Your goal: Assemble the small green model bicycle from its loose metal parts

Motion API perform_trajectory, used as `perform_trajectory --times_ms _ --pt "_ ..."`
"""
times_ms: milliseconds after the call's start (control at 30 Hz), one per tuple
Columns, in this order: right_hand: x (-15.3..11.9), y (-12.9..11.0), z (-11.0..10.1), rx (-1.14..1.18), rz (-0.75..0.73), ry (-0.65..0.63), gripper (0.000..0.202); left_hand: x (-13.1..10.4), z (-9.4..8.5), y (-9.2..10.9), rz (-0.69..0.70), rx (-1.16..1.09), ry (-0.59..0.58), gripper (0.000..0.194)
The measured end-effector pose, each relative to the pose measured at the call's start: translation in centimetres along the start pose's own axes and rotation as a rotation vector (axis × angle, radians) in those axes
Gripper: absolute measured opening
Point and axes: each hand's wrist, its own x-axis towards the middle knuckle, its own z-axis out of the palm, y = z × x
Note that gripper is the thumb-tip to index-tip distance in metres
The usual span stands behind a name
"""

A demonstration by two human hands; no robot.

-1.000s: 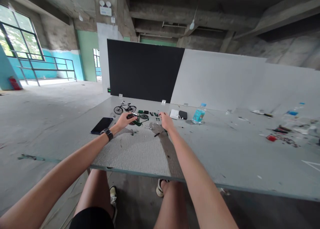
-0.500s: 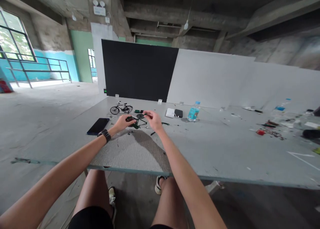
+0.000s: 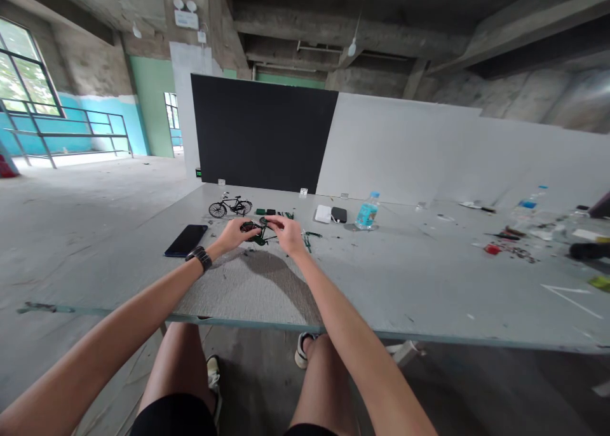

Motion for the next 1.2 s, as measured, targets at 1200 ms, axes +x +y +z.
perform_trajectory --times_ms 1200 --pt "-0.6 -1.5 0.0 -0.606 -0.246 -0.091 0.031 -0.1 -0.2 0.3 -0.108 -0.236 -0.04 0.044"
